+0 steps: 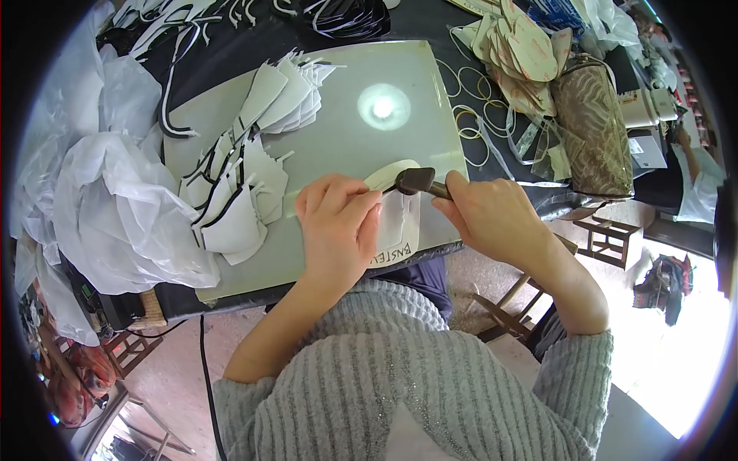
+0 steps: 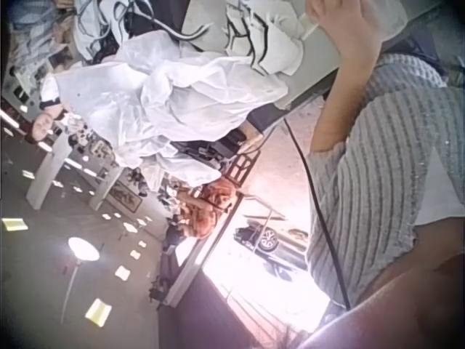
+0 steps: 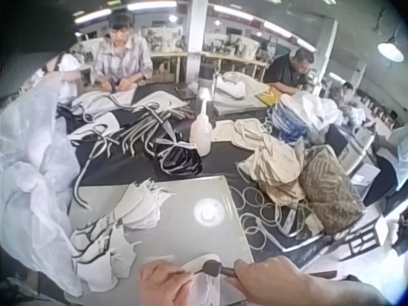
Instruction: The person is using a hammer to tap down the seams and edges of shoe leather components on a workbench.
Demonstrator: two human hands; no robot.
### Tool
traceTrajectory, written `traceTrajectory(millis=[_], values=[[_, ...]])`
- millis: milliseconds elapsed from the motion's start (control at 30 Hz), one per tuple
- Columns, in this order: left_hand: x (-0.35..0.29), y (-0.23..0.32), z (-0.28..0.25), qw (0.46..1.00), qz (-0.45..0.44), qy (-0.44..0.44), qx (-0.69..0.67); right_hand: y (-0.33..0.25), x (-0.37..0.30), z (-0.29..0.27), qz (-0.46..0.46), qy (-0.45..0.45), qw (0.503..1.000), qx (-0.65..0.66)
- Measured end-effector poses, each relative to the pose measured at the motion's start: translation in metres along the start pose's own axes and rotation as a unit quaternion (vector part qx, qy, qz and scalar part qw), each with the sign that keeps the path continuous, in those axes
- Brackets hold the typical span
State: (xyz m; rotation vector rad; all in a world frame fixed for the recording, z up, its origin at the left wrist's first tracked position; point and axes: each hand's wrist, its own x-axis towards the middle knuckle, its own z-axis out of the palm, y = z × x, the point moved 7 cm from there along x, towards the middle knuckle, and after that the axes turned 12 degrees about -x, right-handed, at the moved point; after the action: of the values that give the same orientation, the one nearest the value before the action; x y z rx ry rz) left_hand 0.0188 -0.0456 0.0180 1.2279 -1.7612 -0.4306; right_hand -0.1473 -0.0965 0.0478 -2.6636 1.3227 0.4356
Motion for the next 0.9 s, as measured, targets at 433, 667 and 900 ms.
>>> traceTrajectory(millis=[433,667,900], values=[[0.024,0.002,0.017,0.998,-0.001,-0.058,0.005,0.006,0.002,0.0,0.012,0.025,0.999,0.024],[0.027,-0.005,0.023,0.998,0.005,-0.064,0.022,0.007,0.002,0.004,0.02,0.02,0.999,0.018],[0.022,0.0,0.016,0.991,0.088,-0.105,0.008,0.008,0.004,-0.004,0.001,0.009,1.0,0.017]])
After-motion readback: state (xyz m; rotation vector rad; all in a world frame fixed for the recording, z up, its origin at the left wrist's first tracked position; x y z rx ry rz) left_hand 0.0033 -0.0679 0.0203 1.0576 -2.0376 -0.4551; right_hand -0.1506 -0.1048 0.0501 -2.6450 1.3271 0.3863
